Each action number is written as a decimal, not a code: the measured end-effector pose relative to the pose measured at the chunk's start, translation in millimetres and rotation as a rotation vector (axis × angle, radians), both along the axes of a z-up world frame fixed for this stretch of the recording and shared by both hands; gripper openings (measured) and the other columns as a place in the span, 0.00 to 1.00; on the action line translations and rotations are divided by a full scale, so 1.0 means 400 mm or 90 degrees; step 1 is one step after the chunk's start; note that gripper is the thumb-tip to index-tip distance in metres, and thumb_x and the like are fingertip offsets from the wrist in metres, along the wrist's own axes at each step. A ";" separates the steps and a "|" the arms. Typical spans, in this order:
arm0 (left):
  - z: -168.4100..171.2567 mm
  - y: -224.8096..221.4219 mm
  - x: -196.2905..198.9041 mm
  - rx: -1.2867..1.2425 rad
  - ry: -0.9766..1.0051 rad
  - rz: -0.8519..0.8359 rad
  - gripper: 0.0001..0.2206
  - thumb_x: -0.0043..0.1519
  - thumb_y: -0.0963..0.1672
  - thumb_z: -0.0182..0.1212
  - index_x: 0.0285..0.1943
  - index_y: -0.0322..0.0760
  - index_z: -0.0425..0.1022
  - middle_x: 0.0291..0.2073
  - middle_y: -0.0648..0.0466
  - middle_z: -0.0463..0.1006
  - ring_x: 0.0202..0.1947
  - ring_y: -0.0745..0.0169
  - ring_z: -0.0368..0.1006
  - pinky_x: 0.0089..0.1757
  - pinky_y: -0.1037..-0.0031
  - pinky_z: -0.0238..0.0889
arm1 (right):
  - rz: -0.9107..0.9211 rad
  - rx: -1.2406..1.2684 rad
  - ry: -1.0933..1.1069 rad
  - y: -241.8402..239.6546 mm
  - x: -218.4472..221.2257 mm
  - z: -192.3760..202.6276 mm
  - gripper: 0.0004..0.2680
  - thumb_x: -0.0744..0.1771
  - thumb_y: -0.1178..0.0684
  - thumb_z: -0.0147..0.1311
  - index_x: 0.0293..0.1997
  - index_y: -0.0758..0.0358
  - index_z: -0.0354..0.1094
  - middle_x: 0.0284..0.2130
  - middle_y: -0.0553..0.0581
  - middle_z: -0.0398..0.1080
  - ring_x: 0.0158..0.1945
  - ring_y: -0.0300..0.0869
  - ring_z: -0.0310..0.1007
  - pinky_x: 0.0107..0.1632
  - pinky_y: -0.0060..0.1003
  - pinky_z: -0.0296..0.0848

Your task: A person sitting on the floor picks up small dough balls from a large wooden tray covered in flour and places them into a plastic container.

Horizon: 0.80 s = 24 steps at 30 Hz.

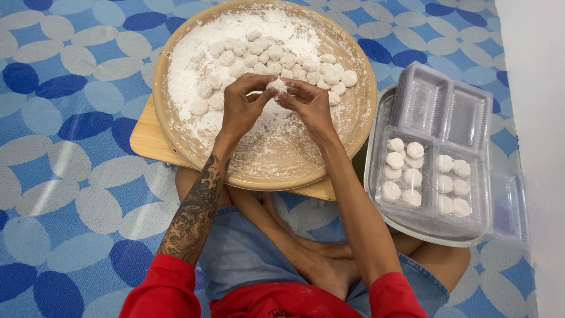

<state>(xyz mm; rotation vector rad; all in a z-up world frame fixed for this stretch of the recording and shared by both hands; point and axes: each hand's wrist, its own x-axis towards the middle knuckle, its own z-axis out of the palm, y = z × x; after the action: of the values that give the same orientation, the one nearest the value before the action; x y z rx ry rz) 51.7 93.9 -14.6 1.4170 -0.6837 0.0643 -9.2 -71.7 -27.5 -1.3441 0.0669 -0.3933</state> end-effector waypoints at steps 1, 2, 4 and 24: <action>0.005 0.003 -0.003 0.001 0.000 0.000 0.09 0.61 0.37 0.70 0.49 0.34 0.82 0.42 0.48 0.81 0.42 0.59 0.82 0.39 0.76 0.79 | 0.000 0.001 0.000 0.000 0.001 -0.001 0.13 0.63 0.59 0.71 0.50 0.65 0.76 0.37 0.61 0.80 0.39 0.44 0.83 0.44 0.35 0.86; 0.011 0.003 -0.006 0.001 0.005 -0.005 0.07 0.62 0.37 0.69 0.47 0.33 0.82 0.42 0.47 0.81 0.43 0.58 0.82 0.40 0.75 0.79 | -0.013 0.004 0.002 -0.002 0.002 0.000 0.13 0.63 0.59 0.70 0.50 0.66 0.76 0.37 0.62 0.80 0.39 0.44 0.83 0.44 0.34 0.86; 0.008 0.001 -0.003 0.001 0.011 -0.011 0.05 0.62 0.37 0.69 0.46 0.32 0.82 0.42 0.47 0.81 0.43 0.57 0.82 0.40 0.75 0.79 | -0.026 0.008 0.003 -0.006 -0.001 0.001 0.12 0.63 0.60 0.69 0.50 0.66 0.76 0.37 0.62 0.80 0.39 0.43 0.83 0.44 0.34 0.86; 0.018 -0.003 -0.017 0.003 0.008 0.023 0.07 0.63 0.38 0.67 0.49 0.32 0.80 0.39 0.45 0.81 0.39 0.56 0.83 0.41 0.73 0.79 | -0.066 -0.044 -0.021 0.003 0.001 -0.011 0.14 0.63 0.57 0.71 0.52 0.62 0.76 0.38 0.60 0.78 0.41 0.44 0.83 0.48 0.36 0.84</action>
<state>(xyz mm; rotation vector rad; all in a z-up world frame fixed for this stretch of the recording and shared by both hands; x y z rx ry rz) 44.7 92.8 -7.3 1.4335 -0.6487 0.0826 -8.8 -70.6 -31.9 -1.4062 0.0961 -0.5085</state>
